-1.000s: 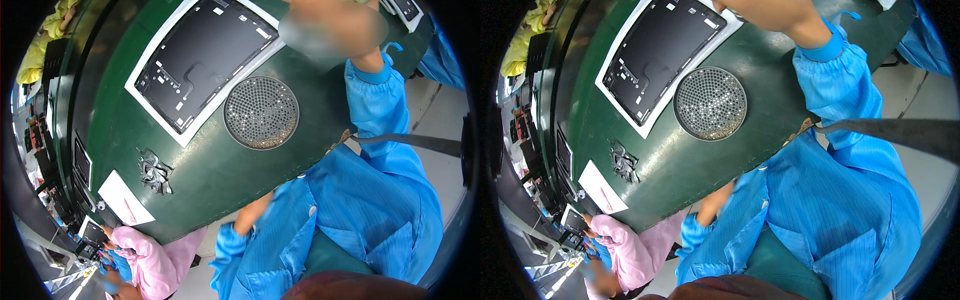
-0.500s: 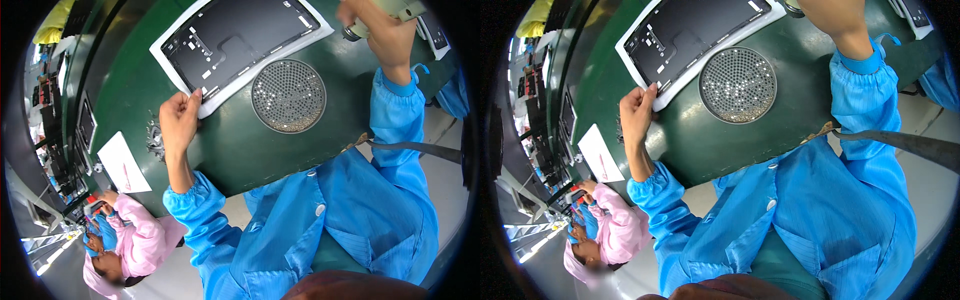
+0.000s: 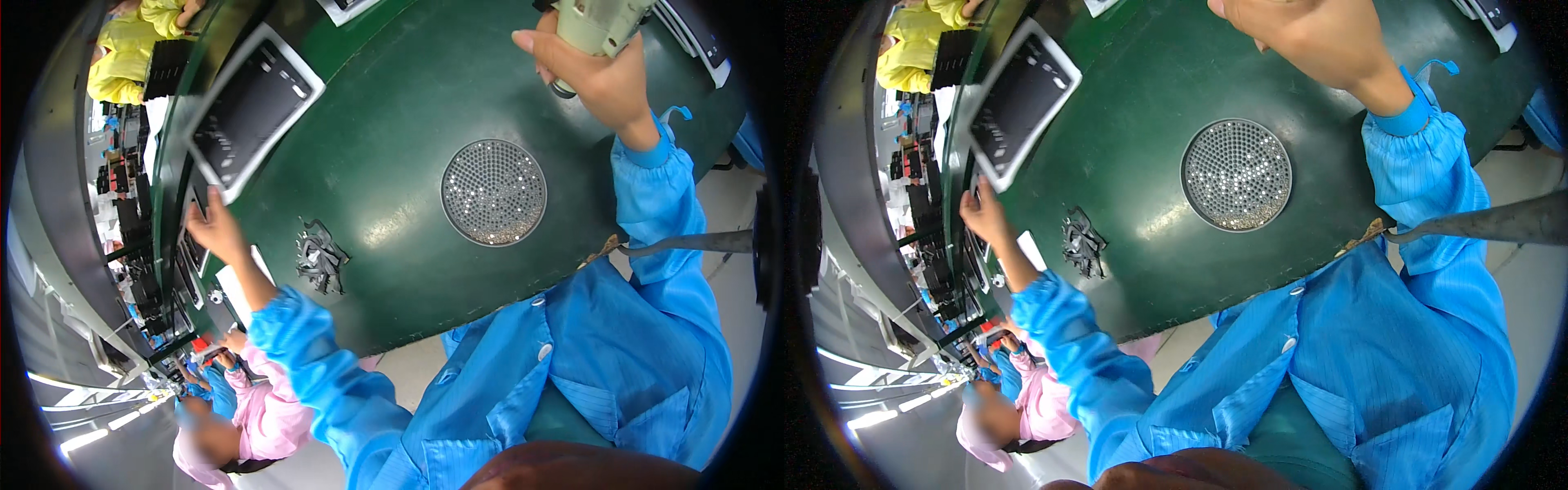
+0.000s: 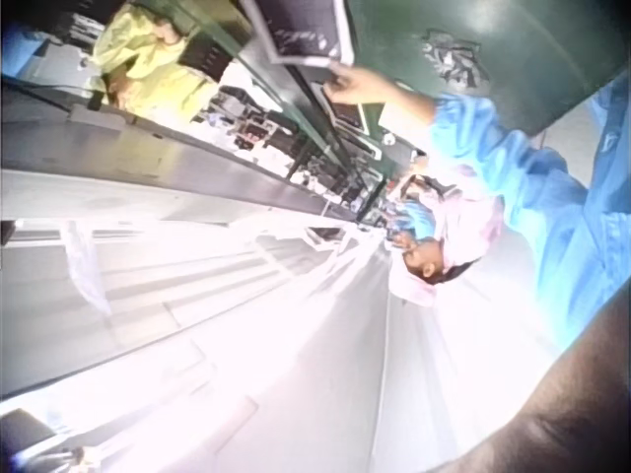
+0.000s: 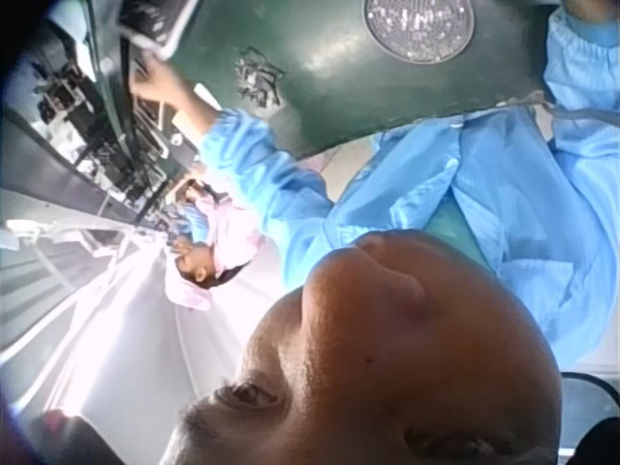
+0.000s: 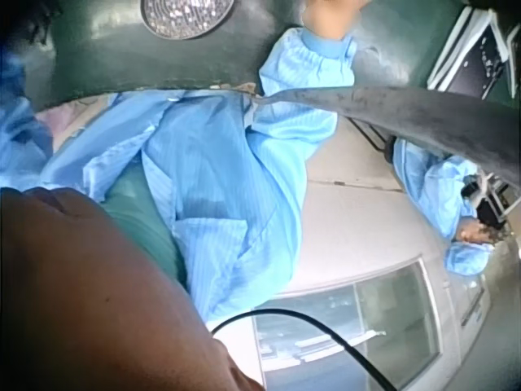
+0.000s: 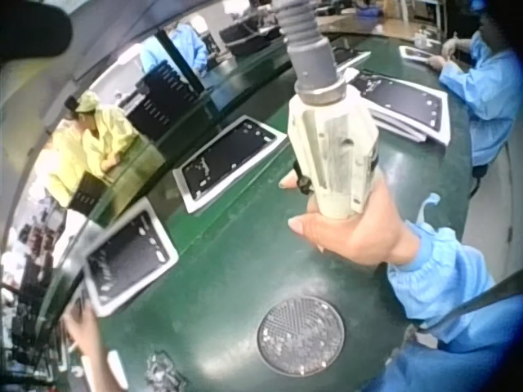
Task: Assembling electronic components on an assembly line using an electric screwdriver.
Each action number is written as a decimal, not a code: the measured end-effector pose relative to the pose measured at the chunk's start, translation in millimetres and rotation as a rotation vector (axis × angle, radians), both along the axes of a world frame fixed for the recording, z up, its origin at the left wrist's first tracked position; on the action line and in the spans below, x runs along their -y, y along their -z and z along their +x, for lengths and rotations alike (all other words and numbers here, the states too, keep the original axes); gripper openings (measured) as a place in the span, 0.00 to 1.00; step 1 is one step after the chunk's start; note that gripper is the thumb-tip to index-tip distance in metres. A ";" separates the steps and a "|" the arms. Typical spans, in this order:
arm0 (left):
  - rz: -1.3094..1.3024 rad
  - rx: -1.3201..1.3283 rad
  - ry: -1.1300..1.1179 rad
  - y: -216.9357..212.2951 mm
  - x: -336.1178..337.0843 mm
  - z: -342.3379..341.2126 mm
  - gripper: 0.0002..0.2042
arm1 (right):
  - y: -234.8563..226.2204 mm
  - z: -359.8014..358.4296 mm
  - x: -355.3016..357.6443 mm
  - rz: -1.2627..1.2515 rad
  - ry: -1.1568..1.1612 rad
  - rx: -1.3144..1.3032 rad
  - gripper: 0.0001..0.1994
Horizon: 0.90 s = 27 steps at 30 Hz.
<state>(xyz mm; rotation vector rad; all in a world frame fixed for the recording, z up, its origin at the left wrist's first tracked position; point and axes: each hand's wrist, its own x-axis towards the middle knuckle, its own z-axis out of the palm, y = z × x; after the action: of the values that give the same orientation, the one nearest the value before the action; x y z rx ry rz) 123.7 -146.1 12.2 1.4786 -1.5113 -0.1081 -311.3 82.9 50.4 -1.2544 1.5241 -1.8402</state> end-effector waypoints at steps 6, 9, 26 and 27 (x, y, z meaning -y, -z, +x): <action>0.090 0.360 0.386 49.6 -119.6 -112.8 0.22 | 15.3 -5.0 6.4 -0.009 -0.037 -0.062 0.24; 0.201 0.648 0.470 64.3 -144.2 -147.2 0.25 | 34.3 -27.2 10.2 -0.100 -0.025 -0.356 0.04; 0.297 0.485 0.564 6.5 -86.1 -54.0 0.13 | 63.4 -4.4 24.1 -0.234 0.014 -0.399 0.19; 0.390 0.489 0.504 1.5 -106.6 -29.8 0.12 | 60.3 9.4 25.6 -0.214 0.030 -0.390 0.19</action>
<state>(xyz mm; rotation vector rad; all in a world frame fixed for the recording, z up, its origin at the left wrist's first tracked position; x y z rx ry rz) 93.9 -39.5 10.7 1.4469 -2.3506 -0.3805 -302.0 57.3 -9.9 -1.7851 1.5715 -1.8978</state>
